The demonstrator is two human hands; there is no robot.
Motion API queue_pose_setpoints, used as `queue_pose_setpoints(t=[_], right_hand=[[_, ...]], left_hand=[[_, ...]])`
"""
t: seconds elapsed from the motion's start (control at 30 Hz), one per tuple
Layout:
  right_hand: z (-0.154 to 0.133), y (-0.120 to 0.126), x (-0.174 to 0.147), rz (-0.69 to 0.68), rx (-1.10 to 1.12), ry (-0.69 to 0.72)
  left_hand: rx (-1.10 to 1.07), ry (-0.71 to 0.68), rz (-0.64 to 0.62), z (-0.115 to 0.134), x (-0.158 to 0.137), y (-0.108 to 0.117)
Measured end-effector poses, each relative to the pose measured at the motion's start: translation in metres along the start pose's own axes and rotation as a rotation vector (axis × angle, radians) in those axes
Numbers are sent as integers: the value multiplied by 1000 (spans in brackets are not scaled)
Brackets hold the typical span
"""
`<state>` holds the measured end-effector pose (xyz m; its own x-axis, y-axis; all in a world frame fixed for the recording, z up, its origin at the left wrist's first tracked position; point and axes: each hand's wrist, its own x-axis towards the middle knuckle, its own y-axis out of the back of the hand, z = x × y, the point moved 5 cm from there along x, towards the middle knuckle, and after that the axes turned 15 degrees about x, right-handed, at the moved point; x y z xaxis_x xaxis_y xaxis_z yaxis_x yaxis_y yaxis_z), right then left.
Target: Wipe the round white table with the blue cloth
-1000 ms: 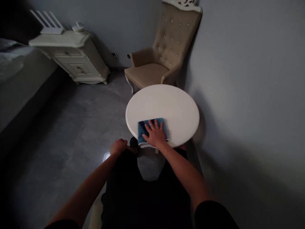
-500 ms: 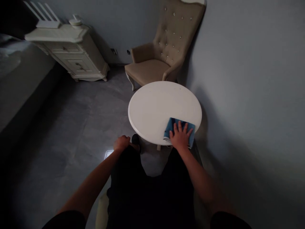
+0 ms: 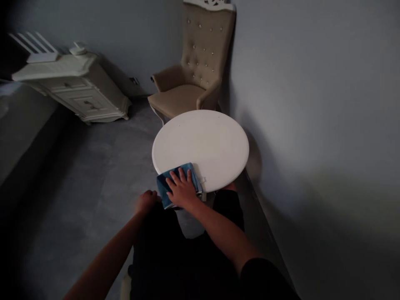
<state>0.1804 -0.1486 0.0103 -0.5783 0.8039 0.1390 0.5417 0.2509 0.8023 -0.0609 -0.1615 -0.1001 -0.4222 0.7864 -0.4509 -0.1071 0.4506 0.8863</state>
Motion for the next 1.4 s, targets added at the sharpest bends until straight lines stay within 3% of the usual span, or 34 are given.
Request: queue_pose_setpoints(t=[0.1, 0.23, 0.37, 0.53, 0.73, 0.93, 1.03, 1.17, 1.27, 1.4], right_hand=[[48, 42, -53, 43, -53, -106], [115, 92, -117, 113, -192, -368], [163, 126, -134, 124, -319, -532], [220, 176, -78, 82, -437, -637], [307, 246, 40, 126, -471, -636], [376, 281, 148, 168, -426, -594], [388, 287, 171, 148, -395, -642], [376, 285, 159, 136, -403, -611], [356, 277, 120, 145, -456, -627], [316, 252, 39, 143, -511, -662]], left_hand=[[-3, -9, 3, 2, 7, -3], [4, -28, -14, 2, 20, -8], [27, -66, -34, 0, 35, -15], [42, -84, -62, -4, 44, -21], [11, -66, -119, -9, 48, -14], [0, -2, -136, -20, 60, -8], [0, 4, -133, -22, 70, -4], [6, 13, -140, -21, 81, 7], [12, 15, -149, -14, 85, 13], [-5, -57, -106, 4, 82, 12]])
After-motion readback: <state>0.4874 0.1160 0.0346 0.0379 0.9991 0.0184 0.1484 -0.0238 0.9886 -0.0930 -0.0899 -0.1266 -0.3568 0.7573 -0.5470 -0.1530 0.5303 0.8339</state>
